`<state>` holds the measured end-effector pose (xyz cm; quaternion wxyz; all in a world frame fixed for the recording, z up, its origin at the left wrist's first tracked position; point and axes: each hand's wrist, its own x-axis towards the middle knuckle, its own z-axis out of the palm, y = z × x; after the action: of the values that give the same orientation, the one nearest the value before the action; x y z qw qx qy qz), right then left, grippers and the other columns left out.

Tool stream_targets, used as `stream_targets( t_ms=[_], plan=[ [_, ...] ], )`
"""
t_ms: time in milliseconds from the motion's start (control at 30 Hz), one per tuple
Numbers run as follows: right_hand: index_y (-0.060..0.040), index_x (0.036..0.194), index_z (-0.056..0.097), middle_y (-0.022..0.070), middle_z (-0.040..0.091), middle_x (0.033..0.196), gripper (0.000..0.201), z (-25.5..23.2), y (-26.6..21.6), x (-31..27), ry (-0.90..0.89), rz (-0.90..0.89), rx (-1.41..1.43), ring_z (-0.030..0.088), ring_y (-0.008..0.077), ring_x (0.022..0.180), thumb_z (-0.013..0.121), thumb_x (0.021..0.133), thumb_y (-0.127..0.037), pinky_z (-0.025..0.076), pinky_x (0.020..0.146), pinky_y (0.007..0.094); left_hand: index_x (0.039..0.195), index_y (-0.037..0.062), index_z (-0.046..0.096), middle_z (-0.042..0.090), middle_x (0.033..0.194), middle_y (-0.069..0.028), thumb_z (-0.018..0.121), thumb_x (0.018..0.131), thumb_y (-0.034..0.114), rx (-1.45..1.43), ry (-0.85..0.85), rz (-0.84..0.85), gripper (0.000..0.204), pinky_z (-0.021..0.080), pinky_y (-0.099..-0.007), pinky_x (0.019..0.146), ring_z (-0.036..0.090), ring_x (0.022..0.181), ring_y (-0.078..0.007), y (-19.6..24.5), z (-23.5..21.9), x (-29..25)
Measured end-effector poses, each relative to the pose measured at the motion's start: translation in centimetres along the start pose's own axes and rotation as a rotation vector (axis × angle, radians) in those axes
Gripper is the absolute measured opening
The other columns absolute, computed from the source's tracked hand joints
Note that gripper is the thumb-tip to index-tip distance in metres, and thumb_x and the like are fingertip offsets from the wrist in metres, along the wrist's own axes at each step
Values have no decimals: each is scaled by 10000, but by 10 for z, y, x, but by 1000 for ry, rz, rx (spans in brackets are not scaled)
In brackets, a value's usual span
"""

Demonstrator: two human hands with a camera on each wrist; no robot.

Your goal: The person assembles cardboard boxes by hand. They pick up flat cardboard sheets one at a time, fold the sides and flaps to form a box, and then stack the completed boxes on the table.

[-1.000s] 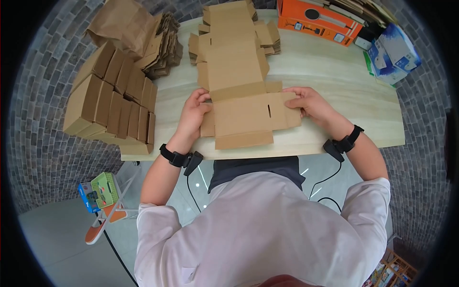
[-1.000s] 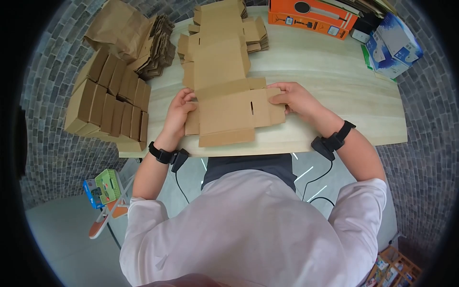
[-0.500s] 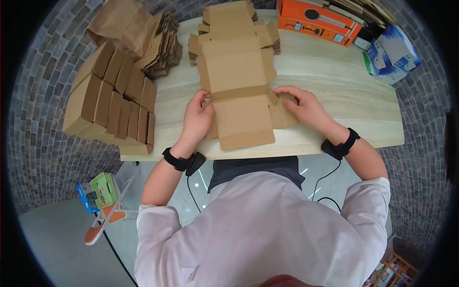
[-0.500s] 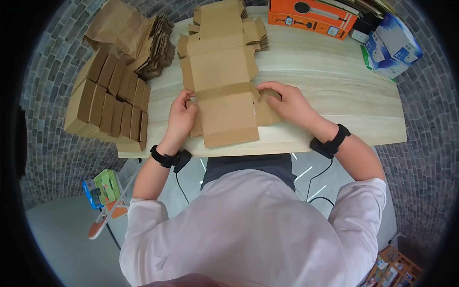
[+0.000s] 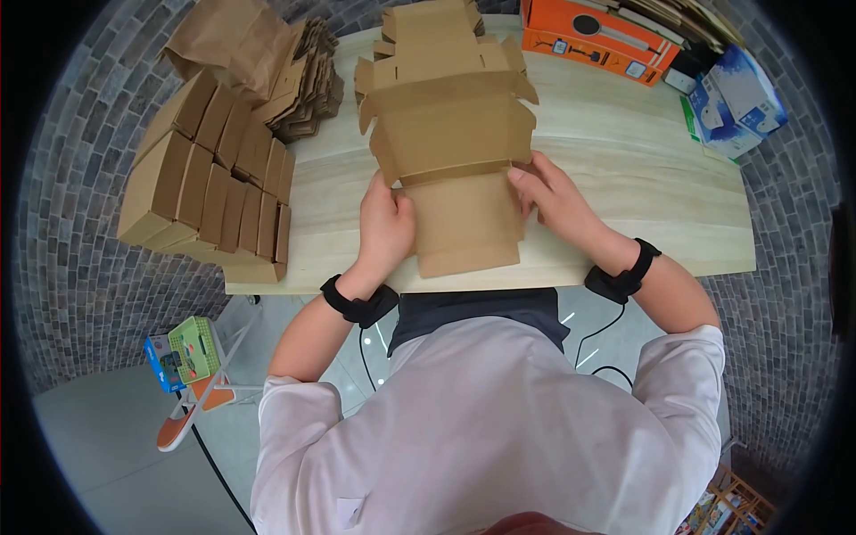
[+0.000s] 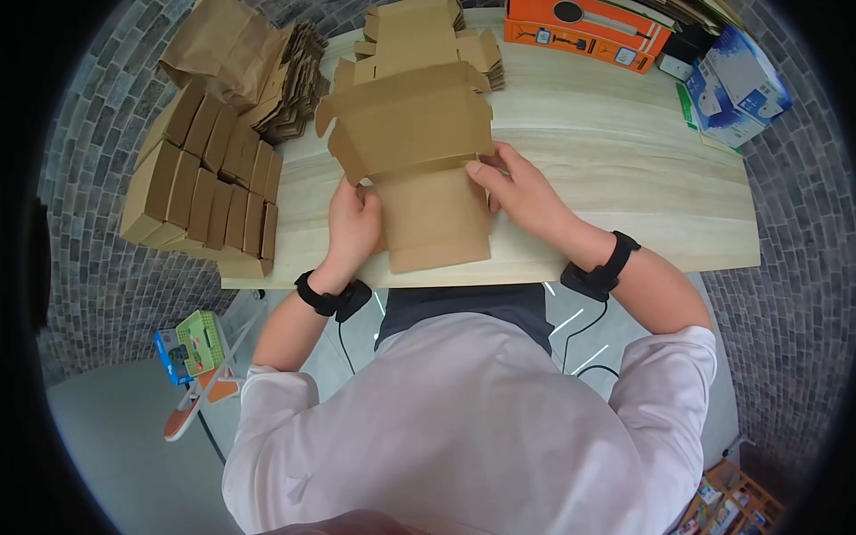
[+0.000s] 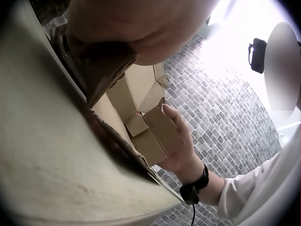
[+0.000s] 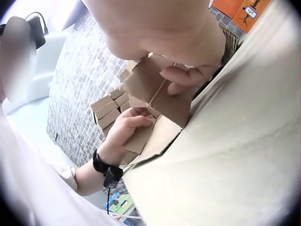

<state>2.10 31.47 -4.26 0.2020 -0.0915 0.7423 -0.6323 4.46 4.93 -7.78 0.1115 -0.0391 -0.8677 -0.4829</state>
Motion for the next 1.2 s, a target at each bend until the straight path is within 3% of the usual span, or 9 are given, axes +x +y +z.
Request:
stream_targets(
  t_ms=[233, 433, 533, 600, 700, 833, 1033, 1100, 1200],
  plan=[
    [84, 1384, 407, 178, 586, 1266, 677, 0, 24, 9, 53, -111, -195, 626, 212, 963, 657, 942, -362, 524, 790, 305, 1289, -2, 522, 599, 1083, -242, 427, 804, -92, 17, -17, -17, 502, 500, -424, 729, 605, 755, -343, -1, 1, 0],
    [53, 1324, 499, 181, 617, 1186, 545, -8, 12, 13, -84, 204, -284, 618, 197, 965, 649, 865, -200, 527, 777, 347, 1289, -3, 525, 598, 1102, -252, 414, 800, -94, 39, -28, 23, 509, 500, -425, 756, 601, 801, -384, 0, 2, -1],
    [35, 1294, 534, 164, 629, 1107, 492, -6, 35, 16, -55, 156, -229, 622, 184, 869, 628, 856, -168, 527, 746, 339, 1290, 4, 530, 616, 1135, -239, 410, 812, -92, -27, -5, 64, 502, 496, -406, 774, 612, 829, -364, -6, 5, 0],
    [33, 1298, 518, 133, 607, 1065, 479, 0, 49, 14, 102, -116, -221, 605, 164, 806, 627, 863, -137, 522, 695, 325, 1303, 19, 535, 638, 1141, -186, 418, 833, -85, -175, -22, 50, 495, 487, -357, 791, 634, 888, -286, -14, 6, 0],
    [16, 1293, 515, 105, 593, 1073, 463, 6, 35, 6, 136, -68, -199, 596, 158, 819, 654, 871, -115, 526, 654, 312, 1322, 27, 533, 647, 1109, -120, 437, 859, -63, -328, -75, -195, 482, 474, -301, 814, 635, 969, -214, -14, 7, -3],
    [-14, 1308, 509, 99, 583, 1139, 460, 3, 29, 4, 77, 58, -164, 603, 153, 910, 670, 886, -103, 545, 656, 302, 1321, 19, 538, 633, 1115, -98, 454, 867, -81, -304, -75, -241, 473, 474, -274, 878, 617, 1075, -192, -17, 9, -8],
    [-8, 1401, 462, 137, 508, 1345, 544, 3, 36, 5, 59, -155, -194, 629, 201, 921, 666, 905, -103, 571, 726, 317, 1309, 18, 562, 558, 1288, -112, 479, 848, -154, -362, -91, -91, 499, 449, -324, 1026, 553, 1225, -231, -9, 7, -10],
    [3, 1466, 381, 180, 438, 1454, 636, -5, 65, 16, 110, -562, -611, 632, 286, 932, 643, 891, -67, 560, 819, 361, 1364, 20, 518, 529, 1342, -147, 483, 792, -179, -69, -94, 130, 606, 407, -378, 1078, 515, 1258, -314, -23, 10, -9],
    [-1, 1511, 291, 213, 408, 1484, 711, 12, 34, -1, 97, -343, -596, 599, 376, 1084, 600, 871, -18, 500, 972, 385, 1416, 20, 461, 523, 1356, -180, 478, 732, -201, 65, -57, 245, 719, 368, -414, 1108, 473, 1264, -381, -18, 13, -12]
  ],
)
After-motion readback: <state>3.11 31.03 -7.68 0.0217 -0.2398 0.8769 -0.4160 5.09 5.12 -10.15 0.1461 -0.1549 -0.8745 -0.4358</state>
